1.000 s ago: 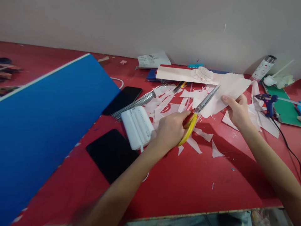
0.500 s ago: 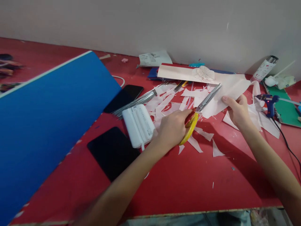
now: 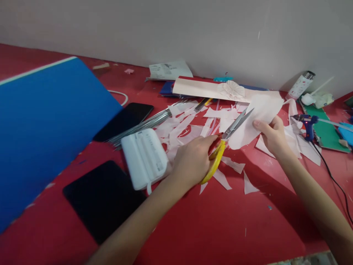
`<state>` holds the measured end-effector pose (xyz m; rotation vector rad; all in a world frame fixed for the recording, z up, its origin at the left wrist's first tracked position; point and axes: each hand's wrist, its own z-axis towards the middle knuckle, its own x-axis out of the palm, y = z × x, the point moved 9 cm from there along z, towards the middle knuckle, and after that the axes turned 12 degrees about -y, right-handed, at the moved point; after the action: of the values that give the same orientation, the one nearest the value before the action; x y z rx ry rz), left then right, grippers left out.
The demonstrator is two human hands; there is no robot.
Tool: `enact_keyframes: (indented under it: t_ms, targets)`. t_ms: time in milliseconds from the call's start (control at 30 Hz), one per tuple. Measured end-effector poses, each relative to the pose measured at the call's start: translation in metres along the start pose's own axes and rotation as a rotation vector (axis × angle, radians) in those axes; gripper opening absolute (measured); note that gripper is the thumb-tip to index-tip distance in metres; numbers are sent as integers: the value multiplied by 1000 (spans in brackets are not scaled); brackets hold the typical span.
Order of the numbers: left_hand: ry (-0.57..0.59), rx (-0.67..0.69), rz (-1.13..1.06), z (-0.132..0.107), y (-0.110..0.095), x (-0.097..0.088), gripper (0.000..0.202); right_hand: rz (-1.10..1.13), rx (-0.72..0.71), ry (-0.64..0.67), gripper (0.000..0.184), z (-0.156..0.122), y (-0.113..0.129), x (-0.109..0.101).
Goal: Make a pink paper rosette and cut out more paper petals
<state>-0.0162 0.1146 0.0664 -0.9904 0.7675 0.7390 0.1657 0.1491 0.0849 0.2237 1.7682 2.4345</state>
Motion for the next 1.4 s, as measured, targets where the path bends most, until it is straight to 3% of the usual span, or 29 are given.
enact_keyframes:
  t_ms: [567, 867, 1233, 1400]
  targets:
    - [-66, 42, -12, 2, 9, 0, 33, -93, -18, 15, 21, -3, 4, 2]
    - [-15, 7, -20, 1, 10, 1, 39, -4, -61, 40, 16, -2, 8, 3]
    - [21, 17, 40, -1, 8, 7, 42, -69, -48, 28, 18, -2, 6, 2]
    - [-21, 59, 6, -1, 6, 3, 37, -122, -18, 27, 17, -3, 4, 0]
